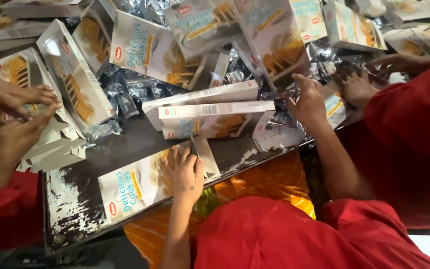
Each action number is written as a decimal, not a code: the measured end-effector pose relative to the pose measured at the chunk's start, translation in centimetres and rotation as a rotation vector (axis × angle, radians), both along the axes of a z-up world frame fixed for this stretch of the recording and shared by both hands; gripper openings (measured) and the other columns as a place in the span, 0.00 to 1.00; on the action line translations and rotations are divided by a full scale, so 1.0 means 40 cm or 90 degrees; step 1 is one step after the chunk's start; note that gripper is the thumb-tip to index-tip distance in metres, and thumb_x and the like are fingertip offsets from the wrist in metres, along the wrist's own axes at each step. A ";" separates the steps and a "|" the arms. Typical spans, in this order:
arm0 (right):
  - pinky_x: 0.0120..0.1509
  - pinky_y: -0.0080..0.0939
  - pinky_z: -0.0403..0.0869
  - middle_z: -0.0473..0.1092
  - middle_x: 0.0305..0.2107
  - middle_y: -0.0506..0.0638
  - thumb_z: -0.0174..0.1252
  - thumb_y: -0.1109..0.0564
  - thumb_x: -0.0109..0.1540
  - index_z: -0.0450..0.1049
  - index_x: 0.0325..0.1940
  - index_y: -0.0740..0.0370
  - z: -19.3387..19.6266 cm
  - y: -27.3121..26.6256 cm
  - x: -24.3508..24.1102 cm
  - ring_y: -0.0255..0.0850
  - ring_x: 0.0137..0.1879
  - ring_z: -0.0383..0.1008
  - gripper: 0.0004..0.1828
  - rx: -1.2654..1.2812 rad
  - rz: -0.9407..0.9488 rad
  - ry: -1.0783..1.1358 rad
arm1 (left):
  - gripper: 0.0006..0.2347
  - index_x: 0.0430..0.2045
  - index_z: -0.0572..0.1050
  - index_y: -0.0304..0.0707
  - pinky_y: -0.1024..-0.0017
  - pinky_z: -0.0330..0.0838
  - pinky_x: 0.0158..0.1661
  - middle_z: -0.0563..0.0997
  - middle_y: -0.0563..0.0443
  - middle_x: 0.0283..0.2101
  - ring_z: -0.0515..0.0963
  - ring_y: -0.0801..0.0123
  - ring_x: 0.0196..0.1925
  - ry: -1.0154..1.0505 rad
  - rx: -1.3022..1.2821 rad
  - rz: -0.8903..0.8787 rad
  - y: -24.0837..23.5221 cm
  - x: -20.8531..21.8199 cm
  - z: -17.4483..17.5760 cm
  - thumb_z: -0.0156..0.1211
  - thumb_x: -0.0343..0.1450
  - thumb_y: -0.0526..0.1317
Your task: The person places silver-wrapped cookie packs into cardboard boxes and closes the box flaps.
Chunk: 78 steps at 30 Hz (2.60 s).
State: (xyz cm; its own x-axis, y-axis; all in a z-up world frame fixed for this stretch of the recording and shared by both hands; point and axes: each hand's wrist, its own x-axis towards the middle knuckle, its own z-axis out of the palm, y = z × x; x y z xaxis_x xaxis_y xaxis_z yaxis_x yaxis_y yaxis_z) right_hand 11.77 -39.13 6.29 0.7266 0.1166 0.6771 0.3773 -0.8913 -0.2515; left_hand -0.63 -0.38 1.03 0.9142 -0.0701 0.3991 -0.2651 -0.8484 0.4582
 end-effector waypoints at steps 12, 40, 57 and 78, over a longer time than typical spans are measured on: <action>0.80 0.63 0.62 0.44 0.73 0.68 0.78 0.40 0.54 0.40 0.82 0.67 0.060 0.108 0.054 0.71 0.78 0.50 0.69 0.102 -0.024 0.016 | 0.13 0.35 0.75 0.39 0.41 0.42 0.72 0.65 0.35 0.70 0.51 0.38 0.78 -0.138 -0.095 -0.007 -0.111 0.004 0.127 0.62 0.70 0.50; 0.74 0.59 0.62 0.60 0.65 0.68 0.69 0.43 0.62 0.56 0.75 0.64 0.371 0.476 0.687 0.61 0.70 0.60 0.46 0.181 0.219 -0.048 | 0.14 0.47 0.74 0.47 0.52 0.66 0.50 0.78 0.51 0.46 0.75 0.57 0.55 -0.208 0.424 0.009 0.092 0.654 0.460 0.61 0.67 0.39; 0.62 0.46 0.76 0.70 0.57 0.54 0.69 0.51 0.55 0.65 0.68 0.52 0.268 0.294 0.142 0.47 0.59 0.74 0.38 0.164 0.254 0.425 | 0.45 0.76 0.42 0.40 0.33 0.20 0.68 0.35 0.31 0.78 0.30 0.44 0.79 -0.051 0.307 0.231 0.189 0.655 0.546 0.62 0.65 0.48; 0.58 0.60 0.70 0.57 0.63 0.79 0.76 0.50 0.53 0.48 0.74 0.77 0.508 0.517 0.347 0.75 0.60 0.63 0.58 0.065 0.279 -0.215 | 0.28 0.54 0.74 0.27 0.43 0.56 0.67 0.71 0.36 0.61 0.64 0.42 0.70 -0.192 0.036 0.008 -0.062 -0.057 0.091 0.65 0.68 0.54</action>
